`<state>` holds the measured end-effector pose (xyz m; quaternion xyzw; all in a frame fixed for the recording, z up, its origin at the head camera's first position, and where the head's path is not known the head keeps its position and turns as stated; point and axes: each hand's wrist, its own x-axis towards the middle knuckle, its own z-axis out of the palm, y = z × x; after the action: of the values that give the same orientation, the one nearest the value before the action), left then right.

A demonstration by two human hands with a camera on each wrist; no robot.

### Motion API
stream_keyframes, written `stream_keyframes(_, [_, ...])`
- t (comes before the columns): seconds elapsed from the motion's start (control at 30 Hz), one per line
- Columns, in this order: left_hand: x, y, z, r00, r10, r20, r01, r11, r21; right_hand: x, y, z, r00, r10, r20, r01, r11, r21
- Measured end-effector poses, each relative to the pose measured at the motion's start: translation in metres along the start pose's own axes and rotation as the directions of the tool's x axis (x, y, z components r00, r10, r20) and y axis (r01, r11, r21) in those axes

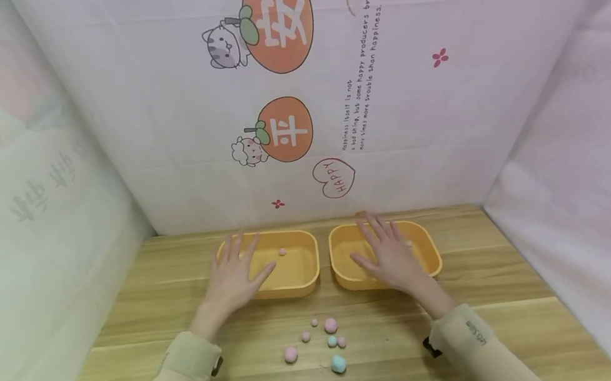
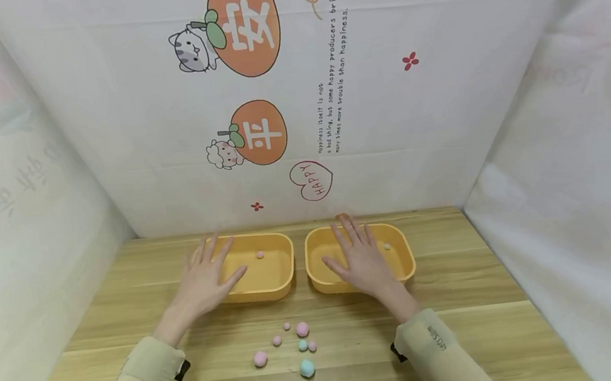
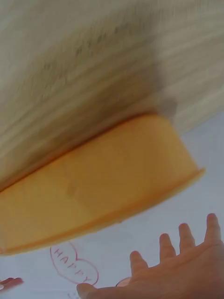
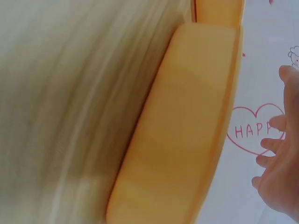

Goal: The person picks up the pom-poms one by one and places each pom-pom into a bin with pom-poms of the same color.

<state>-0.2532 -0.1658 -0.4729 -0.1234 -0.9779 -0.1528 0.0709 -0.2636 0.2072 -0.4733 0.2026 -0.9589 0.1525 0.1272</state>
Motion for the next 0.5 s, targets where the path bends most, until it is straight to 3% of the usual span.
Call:
stream_keyframes(0.2, [-0.008,-0.018,0.008,1.0,0.001,0.007,0.0,0.998,-0.055,-0.007,-0.006,0.013,1.0,-0.026,-0.003,0.026,0.998,0.054])
stream_keyframes(0.5, [-0.014,-0.039,0.016,1.0,-0.013,0.022,0.014,0.999,-0.045,-0.019,-0.029,0.019,0.994,-0.11,-0.004,0.11,0.987,0.114])
